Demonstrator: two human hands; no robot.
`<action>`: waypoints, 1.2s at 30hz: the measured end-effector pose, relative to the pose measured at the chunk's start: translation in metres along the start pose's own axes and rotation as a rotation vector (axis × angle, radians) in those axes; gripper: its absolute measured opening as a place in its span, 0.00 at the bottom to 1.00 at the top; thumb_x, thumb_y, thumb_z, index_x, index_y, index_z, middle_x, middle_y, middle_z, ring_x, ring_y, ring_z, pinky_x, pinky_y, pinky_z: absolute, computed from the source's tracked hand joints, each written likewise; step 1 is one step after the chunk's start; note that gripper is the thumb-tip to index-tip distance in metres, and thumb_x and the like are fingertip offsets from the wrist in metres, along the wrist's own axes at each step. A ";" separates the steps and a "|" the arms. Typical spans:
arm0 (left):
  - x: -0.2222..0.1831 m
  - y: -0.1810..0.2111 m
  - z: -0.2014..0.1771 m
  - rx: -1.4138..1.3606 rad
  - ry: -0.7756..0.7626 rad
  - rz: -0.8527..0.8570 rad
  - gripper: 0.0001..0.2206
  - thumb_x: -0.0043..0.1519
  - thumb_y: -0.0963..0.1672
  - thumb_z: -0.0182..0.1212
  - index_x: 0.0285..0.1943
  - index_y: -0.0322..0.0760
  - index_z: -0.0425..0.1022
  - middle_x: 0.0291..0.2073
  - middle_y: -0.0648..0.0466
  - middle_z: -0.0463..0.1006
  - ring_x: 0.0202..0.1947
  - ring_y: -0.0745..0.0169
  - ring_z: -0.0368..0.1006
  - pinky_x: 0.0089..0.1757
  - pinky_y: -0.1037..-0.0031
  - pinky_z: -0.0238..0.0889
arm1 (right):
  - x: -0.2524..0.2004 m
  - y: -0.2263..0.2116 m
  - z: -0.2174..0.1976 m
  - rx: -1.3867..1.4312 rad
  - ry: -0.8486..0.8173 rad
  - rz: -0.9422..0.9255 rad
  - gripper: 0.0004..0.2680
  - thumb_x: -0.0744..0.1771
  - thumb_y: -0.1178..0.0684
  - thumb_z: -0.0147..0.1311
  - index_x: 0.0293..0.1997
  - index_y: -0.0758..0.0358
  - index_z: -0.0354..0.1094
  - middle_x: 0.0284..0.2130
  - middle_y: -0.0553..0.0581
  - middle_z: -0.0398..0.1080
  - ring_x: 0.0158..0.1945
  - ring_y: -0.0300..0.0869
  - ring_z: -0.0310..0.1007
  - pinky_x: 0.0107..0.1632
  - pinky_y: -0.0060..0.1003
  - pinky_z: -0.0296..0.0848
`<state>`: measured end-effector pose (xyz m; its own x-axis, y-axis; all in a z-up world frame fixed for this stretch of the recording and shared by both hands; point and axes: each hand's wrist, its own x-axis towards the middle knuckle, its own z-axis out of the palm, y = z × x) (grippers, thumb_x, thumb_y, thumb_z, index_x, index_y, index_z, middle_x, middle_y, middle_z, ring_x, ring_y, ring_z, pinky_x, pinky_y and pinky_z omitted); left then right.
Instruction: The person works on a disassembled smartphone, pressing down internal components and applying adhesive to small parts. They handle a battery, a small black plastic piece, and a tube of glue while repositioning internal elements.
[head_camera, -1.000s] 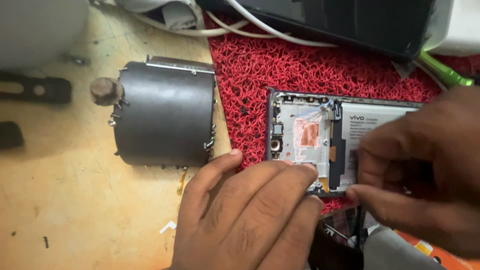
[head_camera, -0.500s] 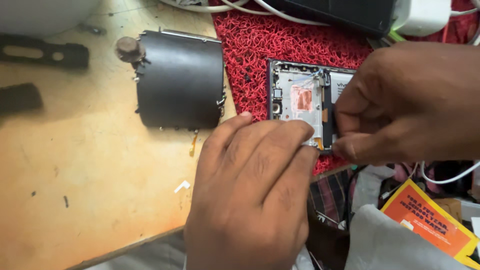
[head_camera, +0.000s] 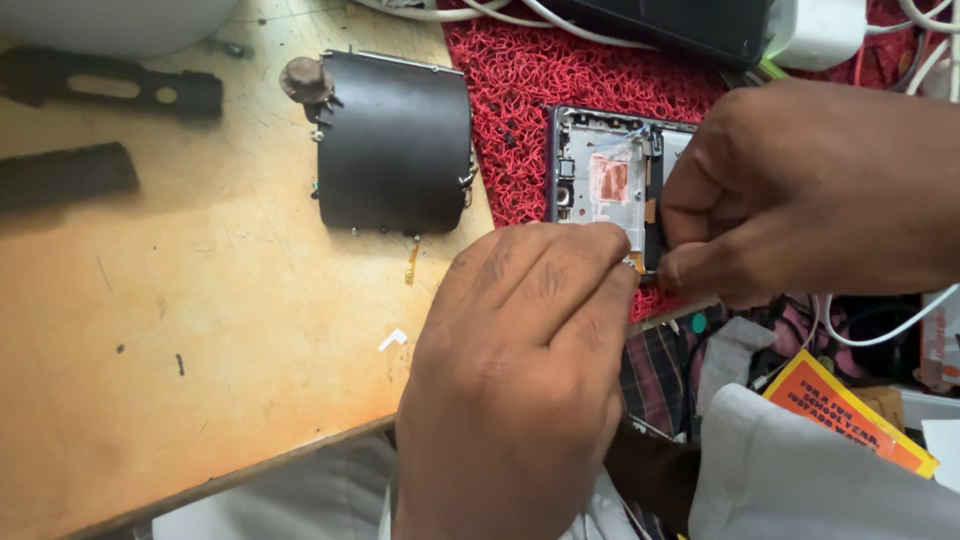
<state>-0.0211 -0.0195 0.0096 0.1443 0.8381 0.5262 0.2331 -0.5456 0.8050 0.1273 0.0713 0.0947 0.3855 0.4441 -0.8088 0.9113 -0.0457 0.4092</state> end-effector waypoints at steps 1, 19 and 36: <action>0.000 0.001 -0.001 -0.009 -0.006 -0.009 0.10 0.52 0.35 0.63 0.43 0.21 0.78 0.45 0.44 0.78 0.50 0.47 0.76 0.54 0.59 0.67 | -0.004 -0.002 0.001 -0.016 0.021 0.009 0.10 0.65 0.46 0.63 0.28 0.59 0.73 0.18 0.52 0.71 0.20 0.38 0.69 0.28 0.36 0.69; -0.007 0.029 0.008 0.082 -0.040 -0.038 0.06 0.59 0.38 0.67 0.44 0.31 0.80 0.47 0.53 0.81 0.50 0.52 0.76 0.53 0.63 0.67 | -0.039 0.034 0.016 0.203 0.183 -0.169 0.08 0.65 0.50 0.61 0.30 0.63 0.77 0.21 0.55 0.76 0.23 0.40 0.77 0.32 0.38 0.74; 0.003 0.018 0.007 0.059 -0.018 -0.024 0.09 0.56 0.35 0.65 0.44 0.26 0.77 0.46 0.49 0.78 0.51 0.50 0.76 0.53 0.63 0.68 | 0.005 0.059 0.086 0.368 1.145 -0.913 0.30 0.56 0.56 0.60 0.66 0.66 0.51 0.62 0.67 0.61 0.69 0.59 0.60 0.70 0.54 0.60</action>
<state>-0.0093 -0.0267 0.0236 0.1554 0.8511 0.5015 0.2933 -0.5245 0.7993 0.1958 -0.0061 0.0785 -0.4764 0.8725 0.1081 0.8199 0.4853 -0.3036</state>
